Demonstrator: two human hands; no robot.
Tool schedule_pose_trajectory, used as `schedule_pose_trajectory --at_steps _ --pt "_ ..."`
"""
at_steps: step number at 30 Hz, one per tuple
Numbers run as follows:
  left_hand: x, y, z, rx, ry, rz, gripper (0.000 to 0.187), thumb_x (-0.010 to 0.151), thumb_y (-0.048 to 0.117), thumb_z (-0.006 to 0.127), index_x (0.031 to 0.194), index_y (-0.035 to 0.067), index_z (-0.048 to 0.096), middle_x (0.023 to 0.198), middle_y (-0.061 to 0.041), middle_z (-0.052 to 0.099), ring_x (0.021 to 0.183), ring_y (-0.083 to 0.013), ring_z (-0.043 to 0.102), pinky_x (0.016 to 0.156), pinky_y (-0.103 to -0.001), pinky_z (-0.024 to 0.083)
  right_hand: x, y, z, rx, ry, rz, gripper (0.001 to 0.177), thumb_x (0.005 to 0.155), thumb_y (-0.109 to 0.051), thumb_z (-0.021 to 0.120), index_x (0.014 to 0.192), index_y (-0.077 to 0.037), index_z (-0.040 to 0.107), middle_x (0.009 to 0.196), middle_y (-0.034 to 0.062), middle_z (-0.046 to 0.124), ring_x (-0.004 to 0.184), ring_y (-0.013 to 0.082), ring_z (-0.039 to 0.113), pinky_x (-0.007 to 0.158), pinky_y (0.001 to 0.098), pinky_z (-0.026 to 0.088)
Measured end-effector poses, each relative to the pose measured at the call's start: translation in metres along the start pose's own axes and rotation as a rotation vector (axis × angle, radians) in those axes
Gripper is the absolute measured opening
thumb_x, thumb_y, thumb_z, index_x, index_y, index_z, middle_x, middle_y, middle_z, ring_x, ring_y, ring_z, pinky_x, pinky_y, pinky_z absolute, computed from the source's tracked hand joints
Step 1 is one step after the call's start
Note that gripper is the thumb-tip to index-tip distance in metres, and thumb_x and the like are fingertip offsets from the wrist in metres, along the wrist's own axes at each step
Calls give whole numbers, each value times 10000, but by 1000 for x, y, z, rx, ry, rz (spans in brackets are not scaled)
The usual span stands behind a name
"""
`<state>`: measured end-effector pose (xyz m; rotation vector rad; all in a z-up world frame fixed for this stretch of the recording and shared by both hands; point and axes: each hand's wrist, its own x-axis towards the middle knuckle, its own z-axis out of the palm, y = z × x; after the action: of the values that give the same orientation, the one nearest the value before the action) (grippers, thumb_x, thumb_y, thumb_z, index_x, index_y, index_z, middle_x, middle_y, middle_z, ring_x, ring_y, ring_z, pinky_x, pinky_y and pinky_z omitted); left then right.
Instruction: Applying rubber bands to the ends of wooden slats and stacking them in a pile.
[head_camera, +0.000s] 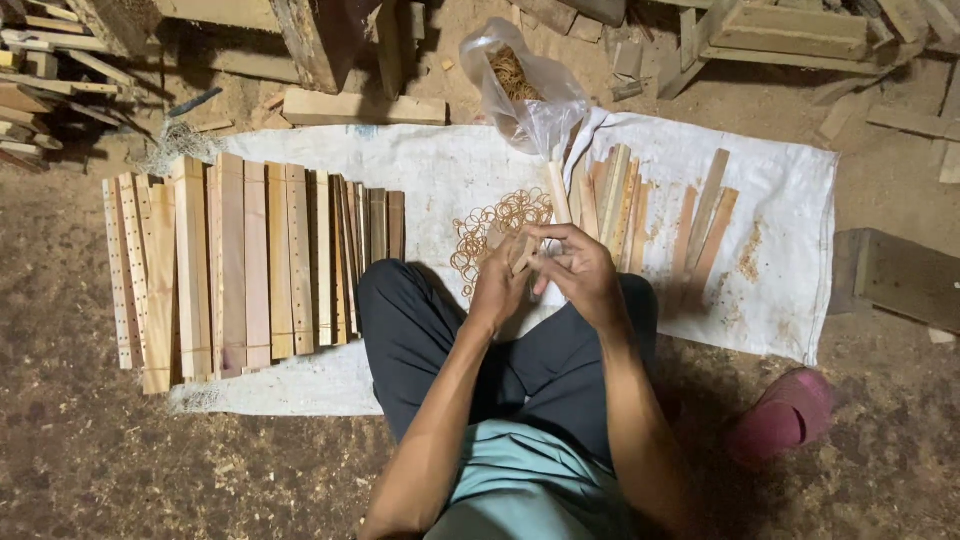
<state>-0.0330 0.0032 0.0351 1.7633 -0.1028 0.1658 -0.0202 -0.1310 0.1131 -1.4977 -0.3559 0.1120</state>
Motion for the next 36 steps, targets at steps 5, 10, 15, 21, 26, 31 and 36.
schedule_pose_trajectory --at_steps 5,10,15,21,26,31,36 --pt "-6 -22 5 111 -76 60 358 843 51 657 1190 49 567 1058 -242 678 1043 -470 640 897 -551 485 2 -1 -10 -352 -153 -4 420 860 -2 758 1243 -12 586 1147 211 645 663 280 742 533 331 600" --pt "-2 -11 6 119 -66 112 290 854 50 603 1143 60 591 1010 -217 666 1039 -450 645 913 -532 494 0 13 -20 -392 -197 28 605 851 11 714 1331 -23 347 1169 272 560 671 272 680 589 388 613" --pt "4 19 -6 42 74 -61 181 878 93 708 1031 52 620 862 -234 689 844 -465 663 773 -517 487 -19 2 -24 -622 -176 -202 298 895 -112 765 693 -42 558 572 70 464 529 277 579 542 358 461" --pt "12 -6 3 -93 210 -124 347 985 250 692 1213 -8 643 935 -257 724 863 -357 686 818 -473 528 -29 17 -14 327 93 -162 421 1005 -236 539 616 -112 435 663 98 534 973 335 640 957 421 438" --pt "11 39 -3 -164 210 -130 373 954 127 699 1281 -28 606 967 -228 728 885 -353 693 884 -491 534 -23 38 -14 928 345 46 257 927 -51 542 1181 -19 566 1149 194 676 763 149 634 949 342 502" --pt "9 16 10 -79 204 -10 242 886 22 738 1111 43 649 954 -181 692 940 -358 680 866 -464 505 -15 2 9 608 328 103 521 966 -54 556 1474 14 460 1428 206 578 841 96 637 807 231 576" --pt "3 -7 14 156 102 77 294 832 96 755 1052 70 561 898 -209 663 918 -431 652 840 -502 492 -14 -30 21 -74 109 -1 624 827 -57 811 1400 23 576 1275 234 655 747 119 601 673 273 599"
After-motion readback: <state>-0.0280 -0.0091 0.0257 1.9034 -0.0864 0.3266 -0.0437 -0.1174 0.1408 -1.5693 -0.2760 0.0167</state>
